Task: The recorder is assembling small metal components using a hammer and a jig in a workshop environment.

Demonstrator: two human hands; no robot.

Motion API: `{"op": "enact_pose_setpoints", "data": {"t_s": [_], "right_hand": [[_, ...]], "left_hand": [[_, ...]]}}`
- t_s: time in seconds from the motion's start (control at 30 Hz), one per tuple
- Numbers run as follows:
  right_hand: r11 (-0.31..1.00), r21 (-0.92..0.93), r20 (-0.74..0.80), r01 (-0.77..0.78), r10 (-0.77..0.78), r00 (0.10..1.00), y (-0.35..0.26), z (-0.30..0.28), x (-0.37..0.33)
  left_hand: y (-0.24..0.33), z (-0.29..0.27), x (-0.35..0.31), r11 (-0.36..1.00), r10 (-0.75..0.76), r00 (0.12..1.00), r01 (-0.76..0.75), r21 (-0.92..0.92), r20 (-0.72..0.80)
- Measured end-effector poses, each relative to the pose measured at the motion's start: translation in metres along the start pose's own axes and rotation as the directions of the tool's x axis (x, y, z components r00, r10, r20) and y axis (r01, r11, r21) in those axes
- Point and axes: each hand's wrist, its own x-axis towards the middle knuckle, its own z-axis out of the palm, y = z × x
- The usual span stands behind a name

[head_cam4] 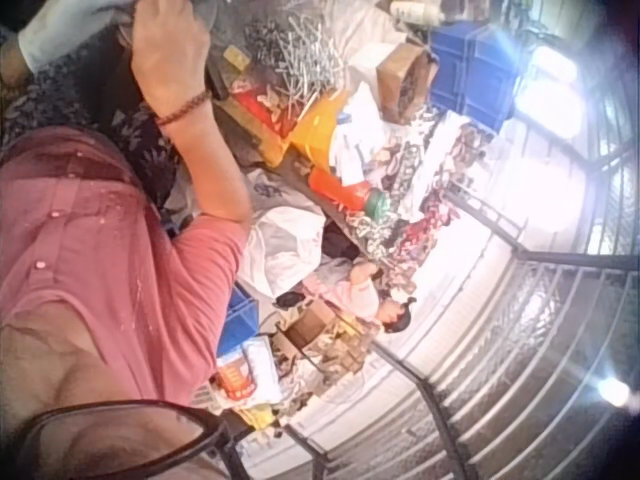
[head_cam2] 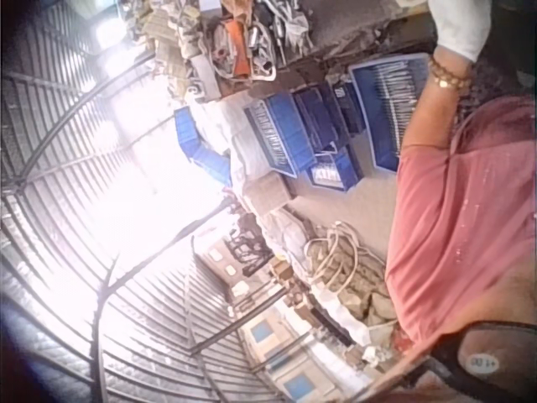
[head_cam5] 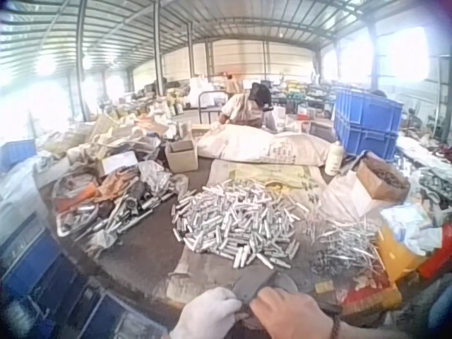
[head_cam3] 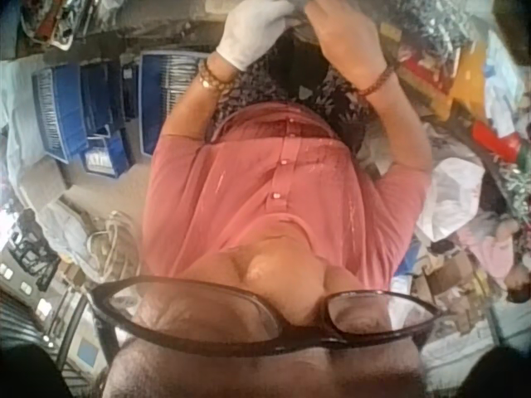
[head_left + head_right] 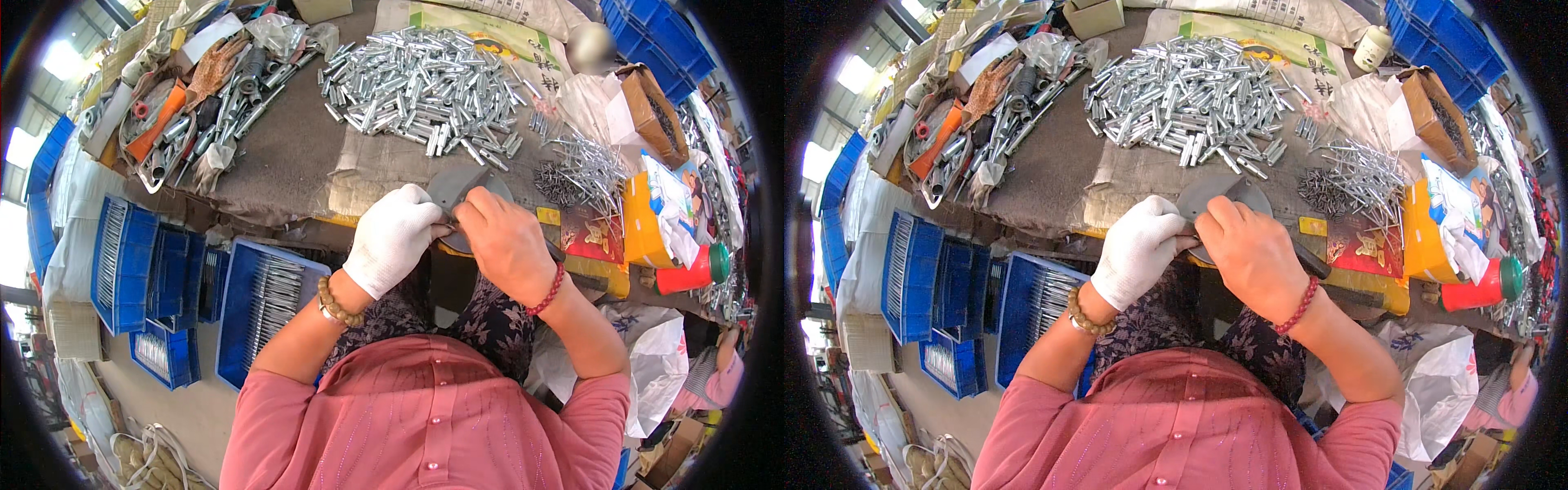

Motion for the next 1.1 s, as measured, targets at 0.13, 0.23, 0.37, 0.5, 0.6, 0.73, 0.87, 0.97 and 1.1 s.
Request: {"op": "enact_pose_setpoints", "data": {"t_s": [0.13, 0.23, 0.37, 0.5, 0.6, 0.73, 0.87, 0.97, 1.1], "right_hand": [[1.000, 0.005, -0.012, -0.006, 0.006, 1.000, -0.001, 0.001, 0.001], [1.000, 0.005, -0.001, -0.031, 0.031, 1.000, -0.003, 0.002, 0.001], [0.999, -0.001, -0.071, -0.049, 0.049, 0.996, -0.004, 0.010, -0.003], [0.998, 0.021, -0.092, -0.062, 0.064, 0.994, -0.006, 0.011, -0.006], [0.996, 0.043, -0.093, -0.081, 0.085, 0.992, -0.005, 0.012, -0.007], [0.996, 0.054, -0.101, -0.068, 0.073, 0.992, -0.008, 0.008, -0.004], [0.988, 0.114, -0.092, -0.100, 0.111, 0.990, -0.006, 0.005, -0.005], [0.979, 0.167, -0.070, -0.114, 0.128, 0.989, -0.002, 0.002, -0.006], [0.975, 0.188, -0.079, -0.119, 0.136, 0.988, 0.001, 0.005, -0.008]], "left_hand": [[-0.001, 0.001, 0.000, 1.000, 0.001, 1.000, -0.001, 0.009, 0.007], [-0.001, 0.001, 0.000, 1.000, -0.009, 1.000, 0.009, 0.004, 0.013], [0.002, -0.002, 0.000, 0.999, -0.050, 0.997, 0.050, 0.000, 0.052], [0.001, -0.001, 0.000, 0.999, -0.038, 0.999, 0.038, -0.014, 0.033], [0.000, -0.002, 0.000, 0.999, -0.019, 0.999, 0.020, -0.038, 0.036], [0.000, -0.002, 0.000, 0.999, -0.027, 0.999, 0.029, -0.043, 0.035], [0.000, -0.002, 0.001, 0.998, -0.032, 0.998, 0.034, -0.043, 0.048], [-0.001, -0.002, 0.001, 0.998, -0.039, 0.997, 0.042, -0.042, 0.071], [0.000, -0.002, 0.001, 0.998, -0.032, 0.998, 0.034, -0.043, 0.054]]}}
